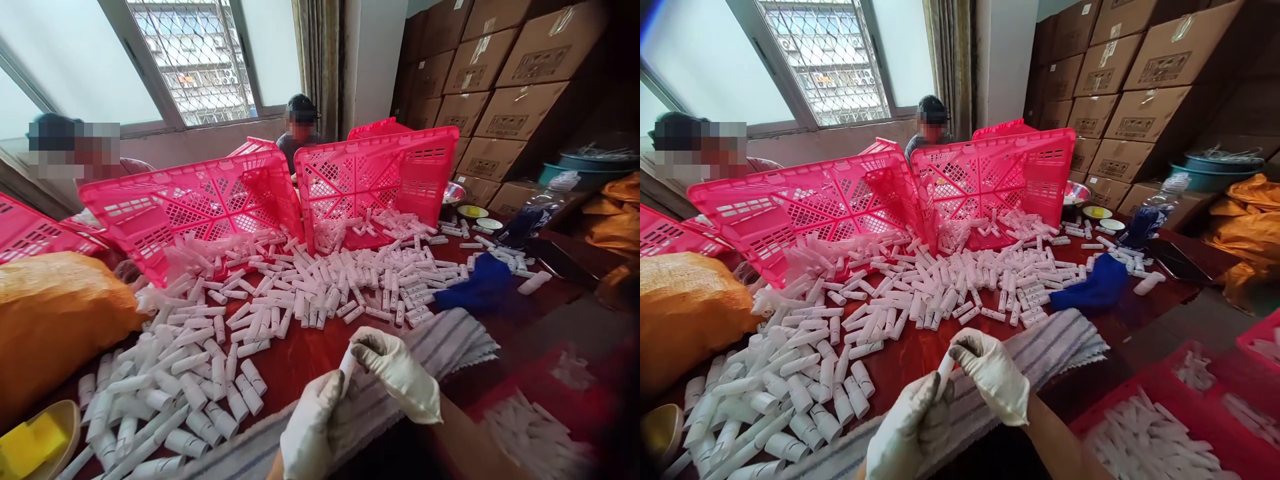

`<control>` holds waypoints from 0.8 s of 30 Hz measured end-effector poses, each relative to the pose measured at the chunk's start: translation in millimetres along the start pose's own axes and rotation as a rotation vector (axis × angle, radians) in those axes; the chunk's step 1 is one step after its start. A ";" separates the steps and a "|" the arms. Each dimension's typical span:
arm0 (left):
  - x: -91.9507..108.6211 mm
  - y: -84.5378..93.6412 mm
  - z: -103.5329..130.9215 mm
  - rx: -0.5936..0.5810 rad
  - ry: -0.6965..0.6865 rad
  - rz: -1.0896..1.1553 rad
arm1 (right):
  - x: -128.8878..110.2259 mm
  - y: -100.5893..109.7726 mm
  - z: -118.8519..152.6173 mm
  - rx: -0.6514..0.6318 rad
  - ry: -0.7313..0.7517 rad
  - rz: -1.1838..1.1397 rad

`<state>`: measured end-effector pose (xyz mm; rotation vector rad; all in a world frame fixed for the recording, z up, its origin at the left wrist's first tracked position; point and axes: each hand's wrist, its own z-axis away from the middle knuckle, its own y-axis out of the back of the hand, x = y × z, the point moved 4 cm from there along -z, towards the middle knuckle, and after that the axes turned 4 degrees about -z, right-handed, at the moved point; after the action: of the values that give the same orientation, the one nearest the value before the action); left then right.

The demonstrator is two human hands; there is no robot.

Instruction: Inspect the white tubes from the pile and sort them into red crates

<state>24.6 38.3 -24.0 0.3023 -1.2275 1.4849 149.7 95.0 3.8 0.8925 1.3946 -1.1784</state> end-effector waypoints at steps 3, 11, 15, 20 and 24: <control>1.5 -9.1 5.5 -0.296 0.195 0.408 | -6.5 -2.2 -1.7 -0.096 0.038 -0.024; -2.5 -14.0 3.3 -0.251 0.144 0.423 | -11.0 5.7 -0.2 -0.147 0.171 -0.061; 2.8 -21.0 1.3 -0.117 0.064 0.326 | -12.3 10.3 3.2 -0.013 0.162 -0.018; -3.6 -19.9 5.7 -0.403 0.245 0.526 | -21.1 7.2 13.2 -0.196 0.277 -0.025; -15.6 -15.7 6.4 -0.489 0.257 0.467 | -16.9 13.1 22.1 -0.240 0.281 -0.068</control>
<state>40.4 21.6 -24.9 -0.5194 -1.4579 1.4879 170.5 78.0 19.0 0.8676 1.7648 -0.9347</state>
